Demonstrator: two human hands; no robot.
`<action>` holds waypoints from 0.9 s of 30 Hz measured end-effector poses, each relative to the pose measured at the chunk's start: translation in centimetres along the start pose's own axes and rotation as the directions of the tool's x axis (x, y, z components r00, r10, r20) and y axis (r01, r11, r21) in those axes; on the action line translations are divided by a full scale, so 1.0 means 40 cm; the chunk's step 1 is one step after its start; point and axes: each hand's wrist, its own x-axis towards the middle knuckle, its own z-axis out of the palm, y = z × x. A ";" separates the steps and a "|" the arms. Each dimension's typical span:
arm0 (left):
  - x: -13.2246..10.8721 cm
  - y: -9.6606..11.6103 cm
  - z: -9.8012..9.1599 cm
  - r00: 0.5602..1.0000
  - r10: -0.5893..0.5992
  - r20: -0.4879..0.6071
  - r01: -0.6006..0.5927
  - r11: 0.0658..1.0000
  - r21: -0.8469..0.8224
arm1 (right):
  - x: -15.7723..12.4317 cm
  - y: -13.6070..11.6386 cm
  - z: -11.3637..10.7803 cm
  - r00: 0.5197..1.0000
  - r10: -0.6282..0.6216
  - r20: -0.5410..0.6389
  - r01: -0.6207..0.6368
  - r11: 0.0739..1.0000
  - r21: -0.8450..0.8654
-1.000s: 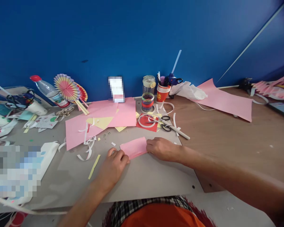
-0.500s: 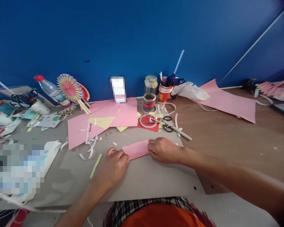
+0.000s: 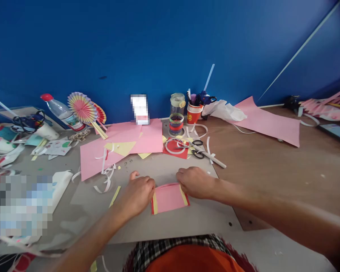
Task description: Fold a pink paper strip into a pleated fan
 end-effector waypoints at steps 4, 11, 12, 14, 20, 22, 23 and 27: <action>-0.020 -0.004 0.074 0.963 0.170 -0.207 -0.094 0.937 0.336 | -0.006 0.001 0.092 0.952 -0.187 -0.242 0.143 0.971 -0.190; -0.060 -0.017 0.083 0.863 0.406 -0.301 -0.223 0.841 0.494 | -0.035 0.013 0.091 0.825 -0.467 -0.317 0.385 0.876 -0.290; -0.066 -0.015 0.079 0.865 0.418 -0.279 -0.241 0.831 0.501 | -0.041 0.008 0.086 0.826 -0.478 -0.299 0.398 0.870 -0.291; -0.081 -0.009 0.073 0.880 0.422 -0.217 -0.265 0.817 0.512 | -0.055 -0.005 0.078 0.840 -0.477 -0.258 0.406 0.868 -0.284; -0.118 0.007 0.073 0.941 0.302 -0.156 -0.202 0.866 0.457 | -0.081 -0.046 0.047 0.930 -0.363 -0.056 0.341 0.910 -0.236; -0.111 0.011 0.063 0.958 0.251 -0.139 -0.181 0.904 0.388 | -0.070 -0.047 0.037 0.954 -0.300 -0.021 0.292 0.940 -0.174; -0.104 0.014 0.054 0.967 0.228 -0.116 -0.174 0.918 0.356 | -0.061 -0.046 0.032 0.964 -0.267 -0.002 0.264 0.955 -0.137; -0.063 0.024 0.012 0.986 0.168 0.004 -0.165 0.960 0.228 | -0.020 -0.035 0.019 0.976 -0.200 0.082 0.202 0.979 -0.019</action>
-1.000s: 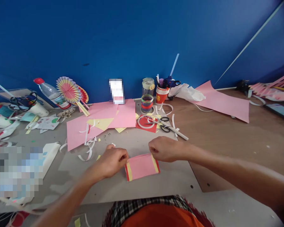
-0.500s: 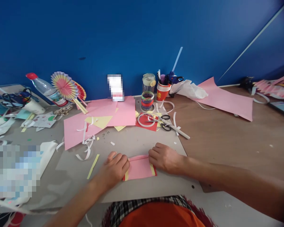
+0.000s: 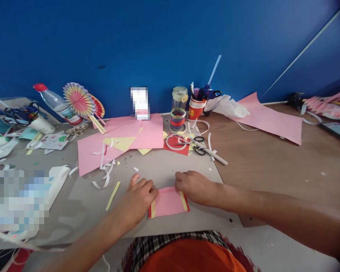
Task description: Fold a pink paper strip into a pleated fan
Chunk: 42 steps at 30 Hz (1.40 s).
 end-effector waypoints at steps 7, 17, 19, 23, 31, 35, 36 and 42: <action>0.035 0.006 -0.016 0.981 -0.138 0.133 0.155 0.980 -0.127 | 0.016 -0.012 -0.012 0.989 0.146 0.022 -0.147 0.988 0.042; 0.016 0.047 -0.019 0.970 -0.165 0.179 0.183 0.979 -0.087 | 0.015 -0.051 -0.016 0.977 0.201 0.073 -0.202 0.979 0.009; 0.013 0.041 -0.015 0.970 -0.175 0.170 0.201 0.968 -0.148 | 0.015 -0.044 -0.018 0.970 0.223 0.096 -0.228 0.972 0.048; 0.013 0.014 -0.005 0.968 -0.234 0.095 0.253 0.903 -0.348 | 0.011 -0.018 -0.022 0.979 0.199 -0.041 -0.198 0.980 0.029; 0.068 -0.056 -0.017 0.931 -0.324 -0.168 0.259 0.910 -0.324 | 0.015 0.050 -0.041 0.857 0.164 -0.488 -0.222 0.973 -0.063; 0.104 -0.062 -0.012 0.921 -0.302 -0.245 0.241 0.938 -0.251 | 0.031 0.064 -0.039 0.803 0.166 -0.573 -0.247 0.967 -0.066; 0.112 -0.061 -0.008 0.916 -0.309 -0.257 0.252 0.940 -0.232 | 0.035 0.067 -0.035 0.798 0.168 -0.579 -0.246 0.968 -0.058; 0.137 -0.049 0.015 0.874 -0.323 -0.364 0.280 0.945 -0.166 | 0.048 0.085 -0.002 0.772 0.193 -0.606 -0.243 0.970 0.000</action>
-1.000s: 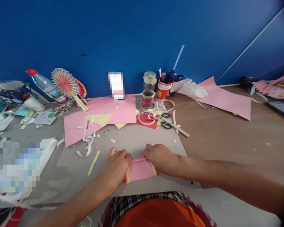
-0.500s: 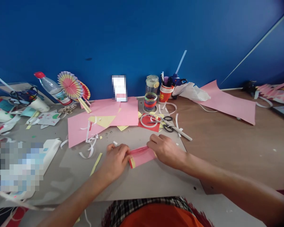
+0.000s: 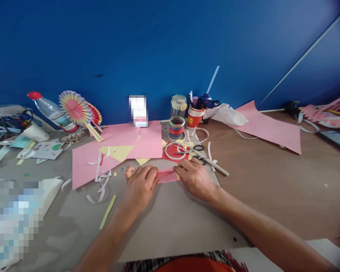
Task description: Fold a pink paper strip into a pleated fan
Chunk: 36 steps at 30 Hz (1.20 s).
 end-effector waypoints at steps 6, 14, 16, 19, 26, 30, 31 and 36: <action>-0.005 -0.003 0.020 0.998 -0.047 -0.052 0.046 0.999 -0.022 | -0.005 0.011 0.021 0.999 -0.004 -0.036 0.007 0.996 0.088; -0.003 -0.004 0.019 0.998 -0.021 -0.061 0.021 1.000 -0.008 | -0.004 0.004 0.024 0.998 0.045 -0.033 -0.039 0.988 0.150; -0.002 -0.001 0.021 0.995 0.008 -0.098 -0.006 1.000 0.015 | -0.004 0.002 0.023 0.995 0.077 -0.064 -0.066 0.984 0.164; -0.003 0.002 0.029 0.973 0.079 -0.218 -0.064 0.995 0.074 | -0.004 0.003 0.026 0.994 0.029 -0.109 -0.005 0.976 0.218; -0.009 0.002 0.044 0.960 0.119 -0.255 -0.100 0.991 0.083 | -0.009 0.013 0.042 0.986 -0.044 -0.161 0.098 0.934 0.344; -0.010 -0.002 0.050 0.981 0.089 -0.175 -0.091 0.996 0.000 | -0.005 0.011 0.040 0.972 -0.063 -0.227 0.132 0.943 0.305; -0.010 -0.004 0.050 0.985 0.086 -0.146 -0.090 0.996 -0.021 | -0.004 0.010 0.039 0.970 -0.069 -0.233 0.139 0.944 0.299; -0.012 -0.008 0.049 0.996 0.085 -0.030 -0.086 0.995 -0.055 | 0.000 0.005 0.036 0.971 -0.086 -0.225 0.153 0.940 0.304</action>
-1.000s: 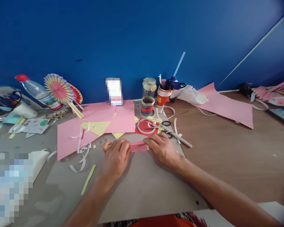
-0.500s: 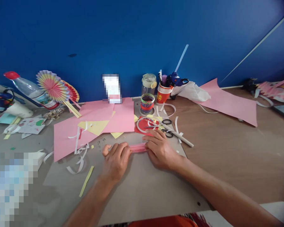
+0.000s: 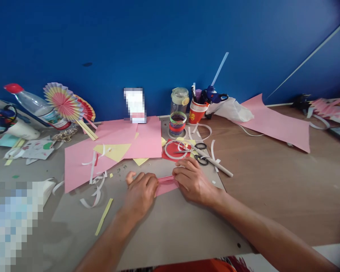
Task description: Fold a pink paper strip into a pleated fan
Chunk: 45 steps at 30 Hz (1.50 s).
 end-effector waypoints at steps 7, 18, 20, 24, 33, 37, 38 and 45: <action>-0.012 -0.001 0.004 0.997 0.059 -0.056 -0.057 0.997 0.044 | -0.010 0.001 0.012 0.999 0.003 0.043 -0.007 0.997 0.083; -0.011 0.002 0.010 0.964 0.099 -0.245 -0.093 0.995 0.037 | -0.005 -0.001 0.004 1.000 0.023 -0.019 -0.019 0.983 0.181; -0.007 0.004 0.008 0.966 0.090 -0.242 -0.088 0.996 0.017 | -0.004 -0.002 0.003 1.000 0.019 -0.018 -0.015 0.980 0.197; -0.004 0.006 0.008 0.979 0.050 -0.199 -0.063 0.996 -0.062 | -0.004 -0.001 0.003 1.000 0.010 0.011 -0.012 0.977 0.213; -0.006 0.008 0.007 0.987 -0.030 -0.155 0.013 0.994 -0.113 | -0.009 0.001 0.014 0.999 0.034 0.004 -0.034 0.974 0.226; -0.006 0.010 0.011 0.979 -0.030 -0.203 0.010 0.995 -0.101 | -0.020 0.002 0.024 0.997 0.078 0.018 -0.080 0.979 0.188; -0.005 0.011 0.011 0.977 -0.030 -0.209 0.009 0.995 -0.102 | -0.022 0.001 0.026 0.996 0.087 0.022 -0.090 0.982 0.169; -0.008 0.011 0.016 0.980 -0.022 -0.198 0.001 0.994 -0.108 | -0.016 -0.013 0.025 0.991 0.107 0.076 -0.117 0.985 0.130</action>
